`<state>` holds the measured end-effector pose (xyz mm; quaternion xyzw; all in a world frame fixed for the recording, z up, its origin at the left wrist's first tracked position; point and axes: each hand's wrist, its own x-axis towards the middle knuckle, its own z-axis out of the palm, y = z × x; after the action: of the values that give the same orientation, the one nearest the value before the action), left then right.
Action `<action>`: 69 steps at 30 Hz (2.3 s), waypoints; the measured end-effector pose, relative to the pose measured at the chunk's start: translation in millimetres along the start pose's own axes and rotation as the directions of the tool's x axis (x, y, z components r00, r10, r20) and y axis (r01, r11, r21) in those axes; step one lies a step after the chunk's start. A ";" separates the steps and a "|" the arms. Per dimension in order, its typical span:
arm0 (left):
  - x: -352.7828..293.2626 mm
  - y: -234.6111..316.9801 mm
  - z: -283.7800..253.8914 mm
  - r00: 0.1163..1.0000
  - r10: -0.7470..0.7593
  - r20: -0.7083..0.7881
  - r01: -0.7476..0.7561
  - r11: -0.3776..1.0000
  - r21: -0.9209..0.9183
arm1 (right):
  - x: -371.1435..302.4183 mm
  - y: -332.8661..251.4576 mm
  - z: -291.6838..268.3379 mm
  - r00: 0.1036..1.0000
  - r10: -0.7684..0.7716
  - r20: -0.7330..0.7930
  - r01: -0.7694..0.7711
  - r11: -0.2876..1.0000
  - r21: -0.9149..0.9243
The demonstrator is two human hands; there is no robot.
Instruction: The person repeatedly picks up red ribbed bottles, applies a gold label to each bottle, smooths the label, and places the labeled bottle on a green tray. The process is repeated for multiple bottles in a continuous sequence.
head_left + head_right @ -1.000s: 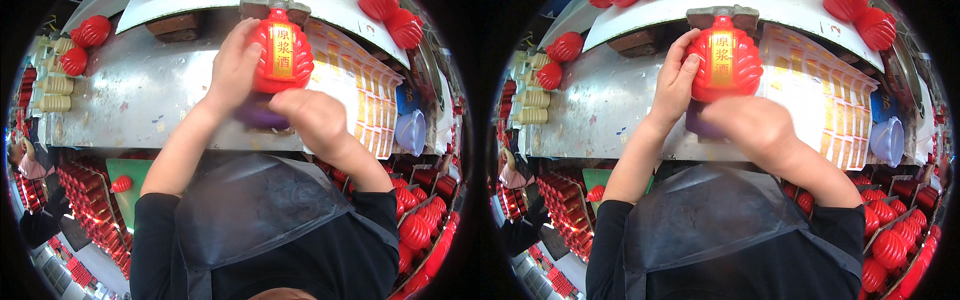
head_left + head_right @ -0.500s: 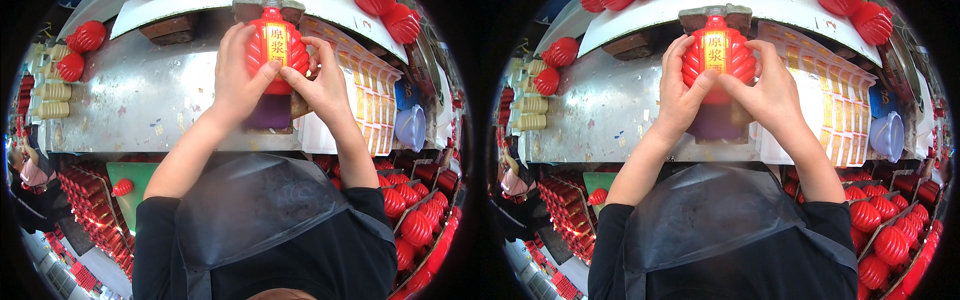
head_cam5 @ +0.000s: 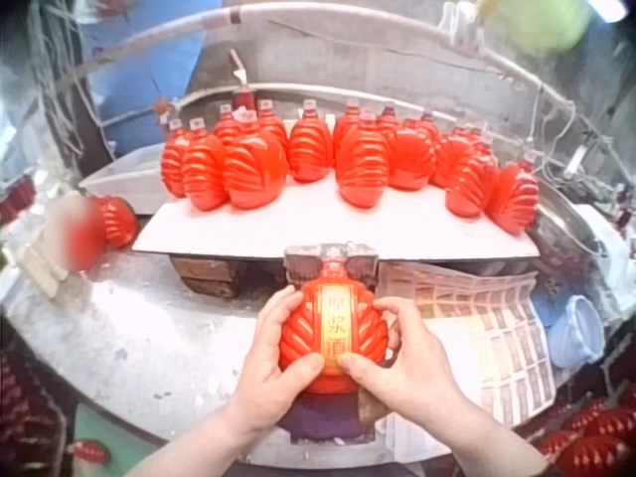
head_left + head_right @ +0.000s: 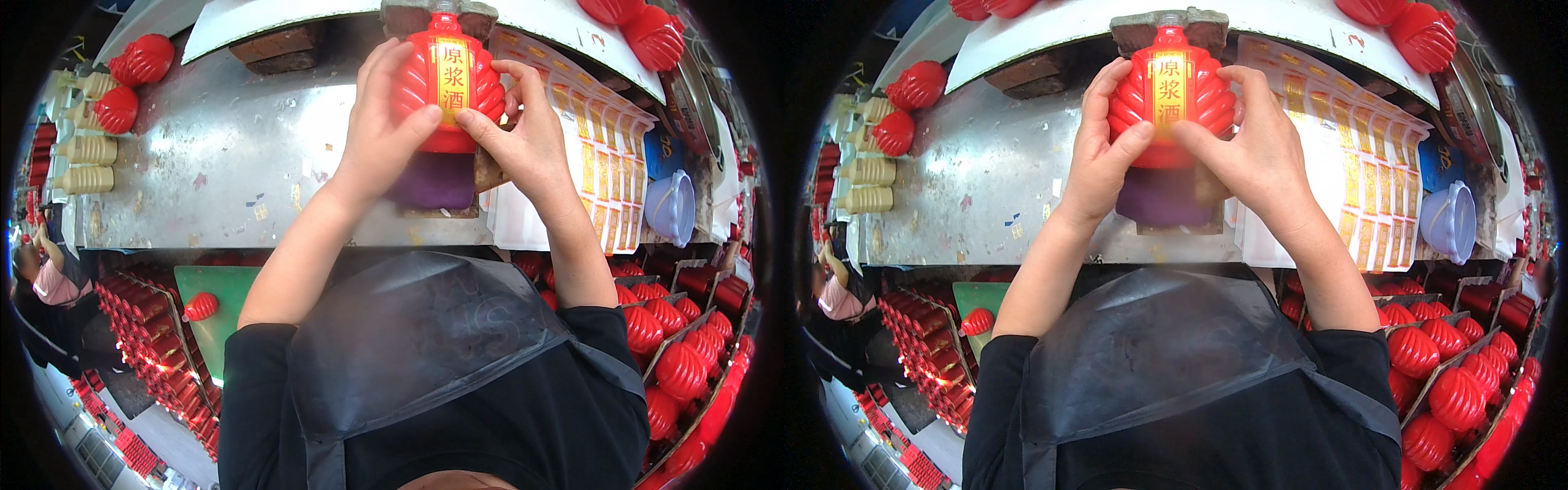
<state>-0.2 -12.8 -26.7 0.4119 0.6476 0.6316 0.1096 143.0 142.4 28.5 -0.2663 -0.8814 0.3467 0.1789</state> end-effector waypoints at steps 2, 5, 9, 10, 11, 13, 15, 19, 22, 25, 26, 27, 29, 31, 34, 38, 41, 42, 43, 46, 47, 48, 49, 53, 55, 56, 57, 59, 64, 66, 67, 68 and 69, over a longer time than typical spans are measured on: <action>-0.5 1.2 1.6 1.000 0.003 -0.012 -0.003 1.000 0.012 | 2.2 -3.8 -0.9 1.000 0.009 0.002 -0.009 1.000 0.014; -0.1 1.5 2.6 1.000 0.022 -0.022 -0.021 0.999 0.046 | 10.6 -16.4 -11.7 0.996 0.057 0.072 -0.058 0.998 0.006; 0.1 -1.0 2.9 1.000 0.020 -0.023 -0.018 0.998 0.066 | 37.2 -23.1 -42.8 0.940 0.151 0.305 -0.311 0.744 0.591; 0.4 -1.8 3.0 0.999 0.025 -0.023 -0.023 0.996 0.084 | 35.8 -23.7 -42.1 0.968 0.040 0.247 -0.188 0.767 0.613; 0.3 -2.4 3.2 0.999 0.038 -0.024 -0.035 0.994 0.100 | 37.6 -23.4 -42.3 0.984 0.029 0.174 -0.132 0.774 0.619; 0.4 -3.2 3.3 0.998 0.061 -0.021 -0.058 0.990 0.131 | 38.0 -23.3 -35.0 0.921 -0.375 0.101 0.312 0.870 0.382; 0.0 -3.2 3.0 0.996 0.083 -0.019 -0.080 0.985 0.152 | 42.2 -24.3 -27.1 0.740 -0.671 0.049 0.672 0.734 -0.092; -1.7 -3.0 -0.7 0.998 0.070 0.009 -0.070 0.990 0.122 | 49.5 -25.5 -25.6 0.726 -0.664 -0.180 0.636 0.747 -0.194; -2.0 -4.3 -3.7 0.997 0.059 0.042 -0.061 0.997 0.046 | 19.9 -19.7 -26.3 0.463 -0.886 0.008 0.851 0.442 -0.284; -1.9 -6.4 -2.2 0.997 0.077 0.021 -0.076 0.996 -0.056 | -14.3 -6.3 -15.5 0.400 -0.912 0.088 0.898 0.370 -0.238; -2.4 -6.4 -1.8 0.997 0.075 0.017 -0.074 0.996 -0.056 | -17.8 -1.8 -15.8 0.416 -0.906 0.075 0.894 0.393 -0.216; -2.8 -6.1 -1.5 0.997 0.074 0.015 -0.073 0.996 -0.056 | -19.9 1.2 -15.5 0.418 -0.907 0.060 0.895 0.399 -0.200; -2.4 -4.9 -2.1 0.998 0.065 0.015 -0.064 0.996 -0.066 | -15.7 2.5 -18.0 0.446 -0.895 0.001 0.877 0.436 -0.203; -1.0 -3.0 -4.2 0.998 0.054 0.018 -0.052 0.995 -0.085 | -5.9 -3.2 -21.8 0.513 -0.851 -0.110 0.821 0.524 -0.225; 2.0 0.3 -5.2 0.999 0.041 0.008 -0.040 0.996 -0.081 | -2.0 -21.1 -17.0 0.468 -0.883 -0.012 0.858 0.458 -0.234; 9.0 4.0 -7.7 0.999 -0.030 0.009 0.031 0.996 -0.085 | 2.7 -29.4 -13.9 0.603 -0.797 -0.015 0.795 0.603 -0.065; 19.8 7.7 -5.5 0.991 -0.133 0.000 0.133 0.990 -0.049 | 35.6 -18.9 -18.9 0.755 -0.654 -0.046 0.645 0.754 -0.121; 26.3 8.7 -5.4 0.994 -0.106 -0.003 0.106 0.994 -0.003 | 51.6 -15.3 -19.3 0.773 -0.632 -0.057 0.618 0.769 -0.164; 32.5 10.5 -6.3 0.989 -0.140 0.036 0.139 0.990 0.026 | 67.5 -12.6 -17.9 0.772 -0.632 -0.071 0.612 0.769 -0.186; 51.5 17.1 -6.5 0.962 -0.254 0.098 0.250 0.967 0.047 | 104.3 -9.4 -21.5 0.809 -0.588 0.015 0.579 0.791 -0.197; 58.7 18.6 -5.5 0.941 -0.317 0.116 0.316 0.948 0.029 | 110.6 -9.1 -25.4 0.865 -0.502 0.002 0.499 0.860 -0.112; 65.8 19.9 -4.9 0.922 -0.364 0.130 0.365 0.931 0.012 | 113.5 -8.9 -29.3 0.891 -0.453 -0.017 0.453 0.891 -0.010; 72.3 21.1 -4.1 0.906 -0.399 0.144 0.405 0.914 -0.016 | 114.2 -8.9 -33.5 0.927 -0.374 -0.010 0.374 0.925 0.064; 84.6 27.4 -2.2 0.850 -0.499 0.171 0.523 0.839 -0.149 | 91.3 -5.9 -41.0 0.959 0.180 0.220 -0.260 0.866 0.427; 83.0 31.9 -3.4 0.847 -0.500 0.178 0.527 0.834 -0.163 | 76.7 -4.9 -35.6 0.979 0.046 0.196 -0.074 0.988 0.134; 80.1 34.3 -3.2 0.852 -0.491 0.181 0.519 0.837 -0.173 | 69.9 -4.9 -34.4 0.988 -0.098 0.118 0.090 0.993 0.073; 75.7 36.8 -1.9 0.868 -0.463 0.181 0.493 0.849 -0.190 | 62.0 -5.5 -32.5 0.977 -0.192 0.089 0.196 0.980 -0.042; 66.7 40.8 0.2 0.913 -0.373 0.164 0.403 0.883 -0.242 | 52.9 -7.5 -33.2 0.987 -0.101 0.122 0.099 0.995 0.024; 48.1 42.8 3.0 0.950 -0.299 0.095 0.312 0.866 -0.390 | 40.6 -15.9 -33.2 0.967 -0.051 0.249 -0.001 0.979 0.205; 42.8 41.9 2.0 0.955 -0.283 0.092 0.296 0.867 -0.401 | 38.7 -17.2 -31.7 0.970 -0.050 0.238 -0.014 0.965 0.264; 40.2 41.6 0.0 0.959 -0.266 0.100 0.283 0.877 -0.388 | 38.0 -17.1 -30.7 0.973 -0.051 0.224 -0.015 0.959 0.284; 37.8 41.4 -0.8 0.962 -0.253 0.105 0.274 0.894 -0.356 | 37.5 -16.6 -30.6 0.976 -0.051 0.210 -0.015 0.953 0.303; 35.4 41.3 -0.7 0.981 -0.171 0.093 0.191 0.935 -0.297 | 36.9 -16.0 -30.5 0.974 -0.047 0.222 -0.027 0.948 0.318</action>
<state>-6.9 4.9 24.3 0.3493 0.5737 0.6971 0.2508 123.4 170.1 65.9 -0.1882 -0.8297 0.5118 0.1197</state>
